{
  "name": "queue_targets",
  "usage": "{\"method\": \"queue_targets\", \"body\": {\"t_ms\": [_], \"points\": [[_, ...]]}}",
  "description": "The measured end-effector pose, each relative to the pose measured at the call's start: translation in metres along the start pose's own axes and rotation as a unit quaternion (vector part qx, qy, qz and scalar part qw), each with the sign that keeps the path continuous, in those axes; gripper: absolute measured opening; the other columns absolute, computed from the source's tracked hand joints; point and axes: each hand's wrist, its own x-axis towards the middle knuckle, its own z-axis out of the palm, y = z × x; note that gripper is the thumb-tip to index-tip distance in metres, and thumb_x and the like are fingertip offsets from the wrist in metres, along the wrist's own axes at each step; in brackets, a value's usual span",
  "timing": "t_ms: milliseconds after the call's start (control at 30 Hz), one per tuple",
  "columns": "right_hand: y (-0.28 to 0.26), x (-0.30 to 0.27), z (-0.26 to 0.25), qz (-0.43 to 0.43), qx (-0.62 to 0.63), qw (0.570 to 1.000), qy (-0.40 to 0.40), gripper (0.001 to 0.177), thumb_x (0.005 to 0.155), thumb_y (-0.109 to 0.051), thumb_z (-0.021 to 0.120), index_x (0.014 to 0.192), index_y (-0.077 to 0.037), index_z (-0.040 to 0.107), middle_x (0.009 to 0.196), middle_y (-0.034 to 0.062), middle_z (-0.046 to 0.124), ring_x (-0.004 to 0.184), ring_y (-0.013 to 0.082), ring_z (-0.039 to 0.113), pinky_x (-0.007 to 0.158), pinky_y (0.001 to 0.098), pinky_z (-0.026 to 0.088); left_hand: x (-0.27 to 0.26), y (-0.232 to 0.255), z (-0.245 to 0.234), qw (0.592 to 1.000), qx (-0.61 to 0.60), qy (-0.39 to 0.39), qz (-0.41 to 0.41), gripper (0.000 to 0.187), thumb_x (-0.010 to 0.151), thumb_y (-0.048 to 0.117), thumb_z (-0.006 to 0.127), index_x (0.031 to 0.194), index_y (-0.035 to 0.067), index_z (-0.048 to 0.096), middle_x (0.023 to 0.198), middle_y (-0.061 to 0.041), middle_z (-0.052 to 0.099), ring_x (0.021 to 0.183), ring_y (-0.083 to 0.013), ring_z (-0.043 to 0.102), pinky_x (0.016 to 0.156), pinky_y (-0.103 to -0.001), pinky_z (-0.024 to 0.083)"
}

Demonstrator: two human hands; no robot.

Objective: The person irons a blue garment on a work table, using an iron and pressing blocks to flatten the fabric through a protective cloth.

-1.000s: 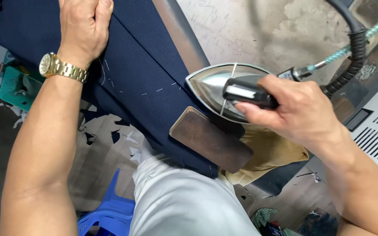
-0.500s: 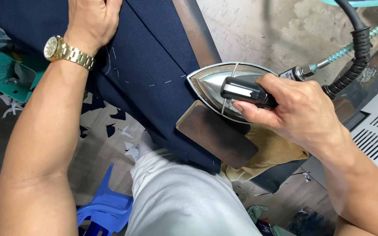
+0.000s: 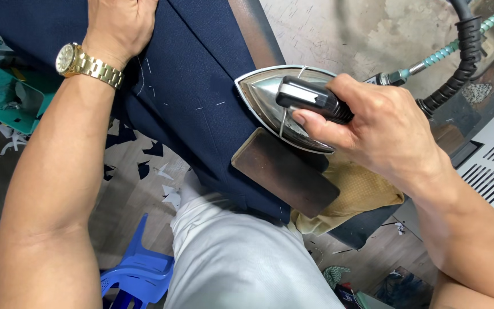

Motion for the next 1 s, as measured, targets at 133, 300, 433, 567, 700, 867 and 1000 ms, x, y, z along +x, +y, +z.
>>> {"method": "queue_targets", "body": {"t_ms": [133, 300, 433, 567, 700, 867, 1000], "points": [[-0.002, 0.002, -0.001, -0.005, -0.003, 1.0, 0.001, 0.054, 0.104, -0.052, 0.073, 0.091, -0.004, 0.054, 0.064, 0.0139, 0.061, 0.058, 0.039, 0.058, 0.052, 0.0466, 0.044, -0.008, -0.004, -0.002, 1.0, 0.0, 0.003, -0.006, 0.045, 0.127, 0.013, 0.066, 0.085, 0.007, 0.052, 0.078, -0.007, 0.052, 0.072, -0.0274, 0.051, 0.07, -0.045, 0.042], [-0.004, 0.001, -0.001, 0.0, -0.003, 1.0, -0.001, 0.051, 0.104, -0.052, 0.073, 0.095, -0.004, 0.058, 0.065, 0.0128, 0.062, 0.058, 0.0371, 0.059, 0.052, 0.0455, 0.045, -0.039, -0.01, 0.017, 1.0, -0.003, 0.006, -0.013, 0.046, 0.127, 0.013, 0.066, 0.085, 0.006, 0.051, 0.078, -0.007, 0.052, 0.072, -0.0274, 0.051, 0.07, -0.045, 0.042], [-0.005, 0.001, -0.003, 0.002, 0.003, 1.0, -0.005, 0.049, 0.104, -0.051, 0.073, 0.096, -0.005, 0.059, 0.066, 0.013, 0.063, 0.058, 0.0363, 0.059, 0.053, 0.0457, 0.045, -0.044, -0.01, 0.018, 1.0, -0.005, 0.007, -0.016, 0.046, 0.128, 0.014, 0.066, 0.085, 0.006, 0.051, 0.078, -0.007, 0.052, 0.072, -0.0274, 0.051, 0.07, -0.045, 0.042], [-0.015, 0.006, -0.014, 0.028, 0.037, 0.998, -0.043, 0.047, 0.101, -0.051, 0.07, 0.113, -0.005, 0.067, 0.073, 0.014, 0.067, 0.061, 0.0356, 0.062, 0.056, 0.0462, 0.046, -0.02, -0.005, -0.001, 1.0, -0.008, 0.008, -0.018, 0.047, 0.128, 0.014, 0.066, 0.084, 0.006, 0.05, 0.078, -0.007, 0.052, 0.072, -0.0273, 0.051, 0.07, -0.045, 0.042], [-0.016, 0.006, -0.017, 0.034, 0.062, 0.997, -0.044, 0.045, 0.101, -0.049, 0.071, 0.114, -0.006, 0.068, 0.071, 0.012, 0.067, 0.059, 0.0318, 0.062, 0.057, 0.0435, 0.047, -0.012, -0.005, -0.004, 1.0, -0.008, 0.01, -0.017, 0.048, 0.128, 0.014, 0.066, 0.084, 0.006, 0.05, 0.078, -0.007, 0.051, 0.073, -0.0273, 0.051, 0.07, -0.045, 0.042], [-0.014, 0.005, -0.022, 0.037, 0.077, 0.995, -0.051, 0.047, 0.099, -0.049, 0.069, 0.117, -0.006, 0.07, 0.077, 0.0107, 0.072, 0.059, 0.0319, 0.064, 0.057, 0.0446, 0.048, -0.005, -0.004, -0.005, 1.0, -0.01, 0.011, -0.014, 0.049, 0.129, 0.014, 0.066, 0.084, 0.006, 0.049, 0.078, -0.007, 0.051, 0.073, -0.0272, 0.051, 0.07, -0.045, 0.041], [-0.009, 0.0, -0.022, 0.032, 0.075, 0.996, -0.035, 0.046, 0.1, -0.047, 0.071, 0.113, -0.003, 0.069, 0.078, 0.0099, 0.071, 0.057, 0.0305, 0.062, 0.055, 0.0449, 0.048, 0.005, 0.0, -0.005, 1.0, -0.011, 0.01, -0.008, 0.05, 0.129, 0.014, 0.067, 0.083, 0.006, 0.049, 0.078, -0.007, 0.051, 0.073, -0.0272, 0.051, 0.07, -0.045, 0.041]]}}
